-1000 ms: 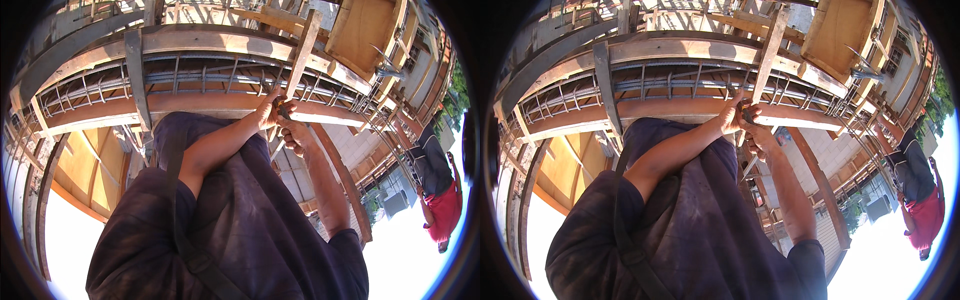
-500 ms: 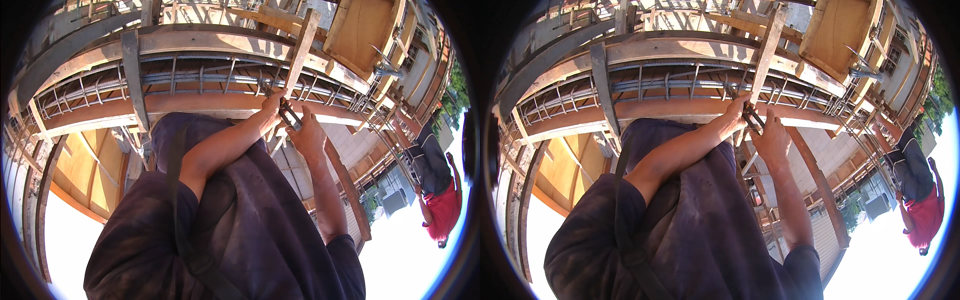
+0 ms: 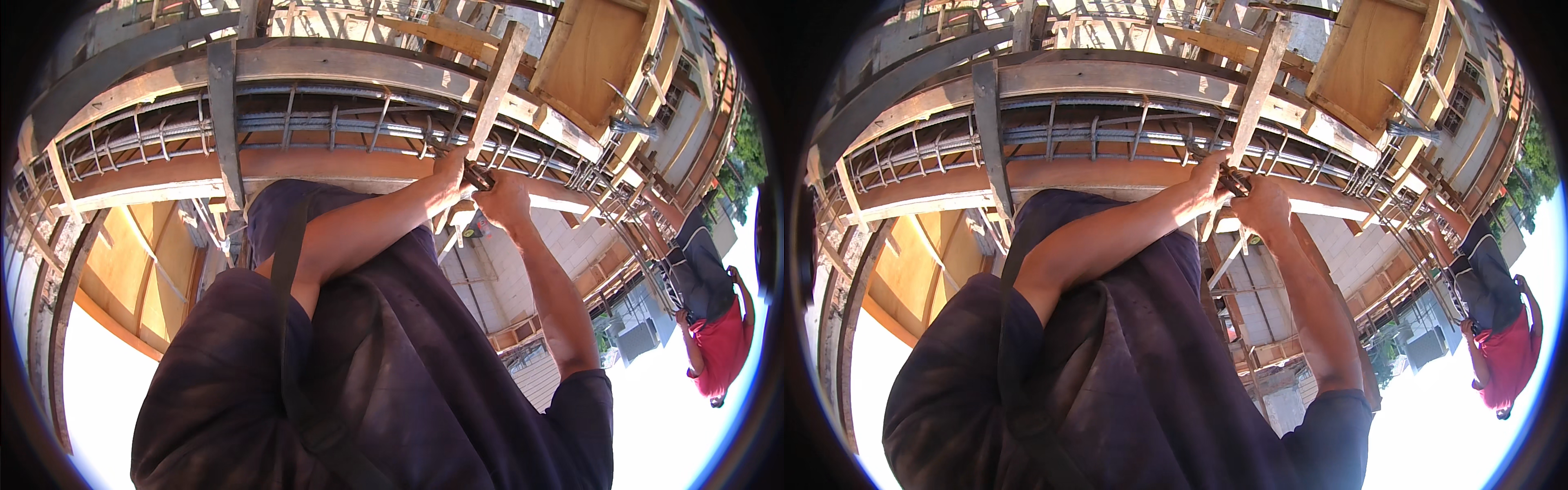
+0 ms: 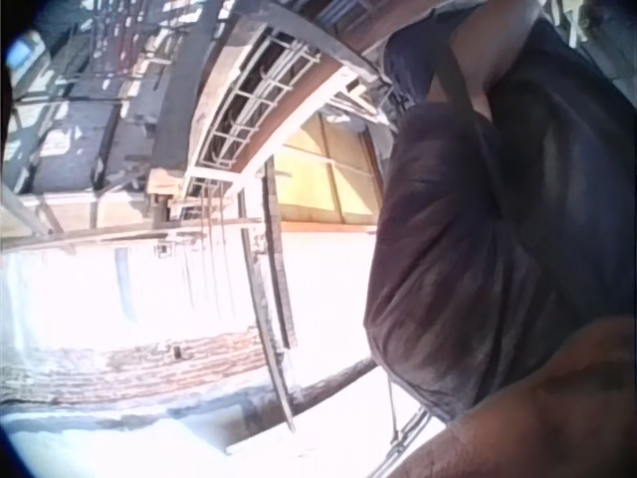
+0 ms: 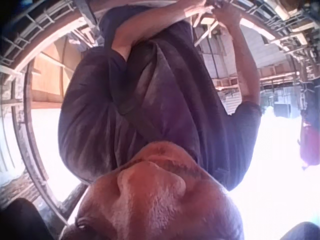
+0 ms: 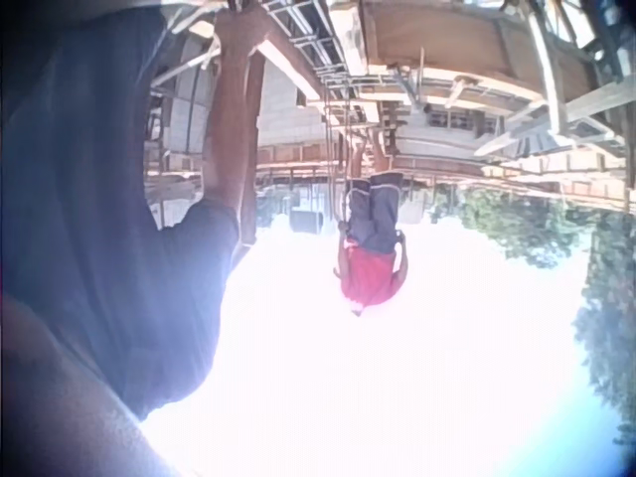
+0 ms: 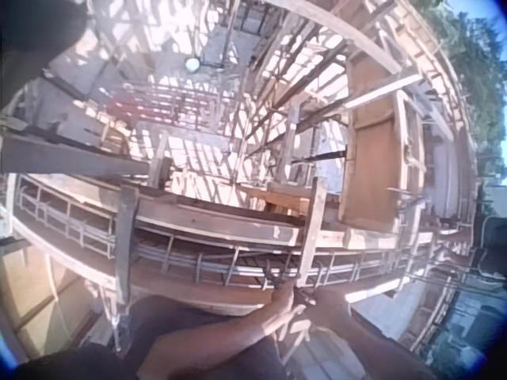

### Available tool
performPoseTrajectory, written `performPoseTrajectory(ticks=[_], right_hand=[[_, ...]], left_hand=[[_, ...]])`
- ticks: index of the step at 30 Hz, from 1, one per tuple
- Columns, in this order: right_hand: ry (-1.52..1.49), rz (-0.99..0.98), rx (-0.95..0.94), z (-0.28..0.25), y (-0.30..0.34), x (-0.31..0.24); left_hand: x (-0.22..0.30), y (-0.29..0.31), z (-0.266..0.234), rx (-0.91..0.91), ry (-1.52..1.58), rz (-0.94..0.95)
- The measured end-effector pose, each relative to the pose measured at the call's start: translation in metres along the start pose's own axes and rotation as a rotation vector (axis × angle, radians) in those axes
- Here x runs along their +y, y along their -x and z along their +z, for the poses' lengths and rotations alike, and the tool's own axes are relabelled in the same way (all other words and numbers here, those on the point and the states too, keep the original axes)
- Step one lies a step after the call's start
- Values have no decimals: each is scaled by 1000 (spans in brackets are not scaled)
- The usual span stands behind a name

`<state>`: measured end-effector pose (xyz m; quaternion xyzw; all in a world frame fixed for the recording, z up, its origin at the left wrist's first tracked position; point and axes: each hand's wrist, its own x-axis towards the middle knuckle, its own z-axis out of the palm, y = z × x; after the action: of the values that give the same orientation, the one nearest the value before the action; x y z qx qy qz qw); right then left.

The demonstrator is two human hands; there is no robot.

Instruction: The person uses wire to tie and secure horizontal reinforcement bars to a vertical rebar cage within a wooden formwork structure, tightening the wire by hand and with pliers.

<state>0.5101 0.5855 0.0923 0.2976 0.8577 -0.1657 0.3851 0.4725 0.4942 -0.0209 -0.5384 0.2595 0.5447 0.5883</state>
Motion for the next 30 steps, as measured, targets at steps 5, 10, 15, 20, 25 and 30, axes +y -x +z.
performPoseTrajectory(ticks=[5, 10, 15, 20, 25, 30], right_hand=[[-961, 720, -616, -10, -3, -10], [-1398, 801, -757, 12, 12, -6], [-1052, 668, -653, -1, 14, -25], [234, 18, 55, -18, 44, -63], [342, -71, 167, 17, 34, -42], [151, 55, 37, -3, 24, -38]], left_hand=[[-14, -3, -32, -95, -164, 69], [-15, -17, -27, -154, 123, 23], [-10, -17, -19, 73, 26, 36], [-16, -49, -7, 174, 7, -46], [-10, -34, 5, 202, -26, -72], [-15, -38, -1, 88, -50, 15]])
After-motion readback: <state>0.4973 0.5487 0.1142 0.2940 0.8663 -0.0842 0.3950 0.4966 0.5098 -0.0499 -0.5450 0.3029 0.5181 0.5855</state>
